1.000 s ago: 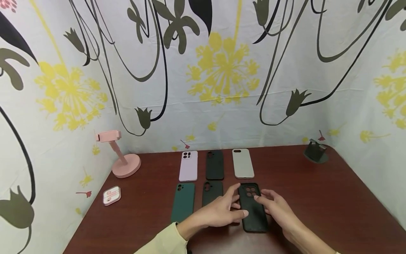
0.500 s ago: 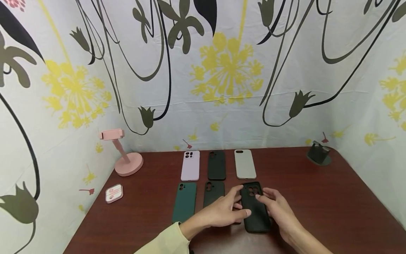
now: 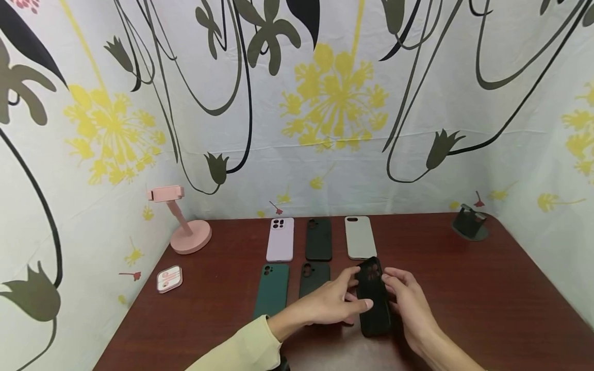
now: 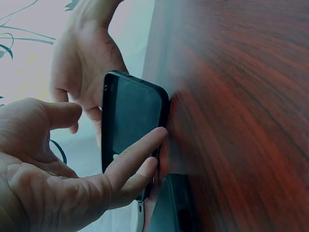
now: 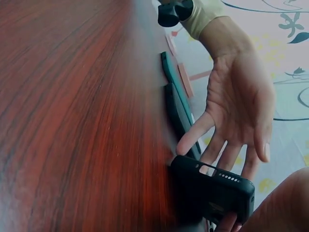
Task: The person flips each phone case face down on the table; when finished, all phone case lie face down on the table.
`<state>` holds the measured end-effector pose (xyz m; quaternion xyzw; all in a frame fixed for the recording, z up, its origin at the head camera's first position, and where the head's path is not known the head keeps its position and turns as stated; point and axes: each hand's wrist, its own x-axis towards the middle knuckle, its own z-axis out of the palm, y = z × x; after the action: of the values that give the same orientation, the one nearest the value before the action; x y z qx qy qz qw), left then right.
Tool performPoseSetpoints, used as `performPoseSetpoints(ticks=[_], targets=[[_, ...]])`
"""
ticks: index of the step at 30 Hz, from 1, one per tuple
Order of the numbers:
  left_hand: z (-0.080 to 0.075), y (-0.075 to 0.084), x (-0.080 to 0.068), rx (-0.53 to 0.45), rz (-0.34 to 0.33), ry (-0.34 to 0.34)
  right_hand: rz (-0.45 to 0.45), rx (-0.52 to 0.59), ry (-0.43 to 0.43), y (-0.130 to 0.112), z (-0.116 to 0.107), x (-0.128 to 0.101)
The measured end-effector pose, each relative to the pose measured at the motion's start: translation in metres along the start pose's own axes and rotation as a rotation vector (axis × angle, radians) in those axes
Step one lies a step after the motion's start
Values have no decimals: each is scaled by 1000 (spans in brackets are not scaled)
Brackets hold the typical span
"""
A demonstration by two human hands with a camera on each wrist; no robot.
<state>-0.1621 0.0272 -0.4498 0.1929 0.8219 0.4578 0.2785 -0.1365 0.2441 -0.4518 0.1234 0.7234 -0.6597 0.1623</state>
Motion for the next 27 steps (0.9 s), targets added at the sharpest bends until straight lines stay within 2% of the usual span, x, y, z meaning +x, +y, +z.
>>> performPoseSetpoints(ticks=[10, 16, 21, 27], targets=[[-1, -4, 3, -128, -6, -28, -36, 43, 26, 1, 17, -6], [-3, -2, 6, -116, -4, -28, -60, 96, 24, 3, 24, -7], [-3, -3, 6, -141, -4, -23, -37, 93, 5, 7, 28, -5], [-5, -7, 5, -106, 1, -9, -15, 63, -20, 11, 30, -1]])
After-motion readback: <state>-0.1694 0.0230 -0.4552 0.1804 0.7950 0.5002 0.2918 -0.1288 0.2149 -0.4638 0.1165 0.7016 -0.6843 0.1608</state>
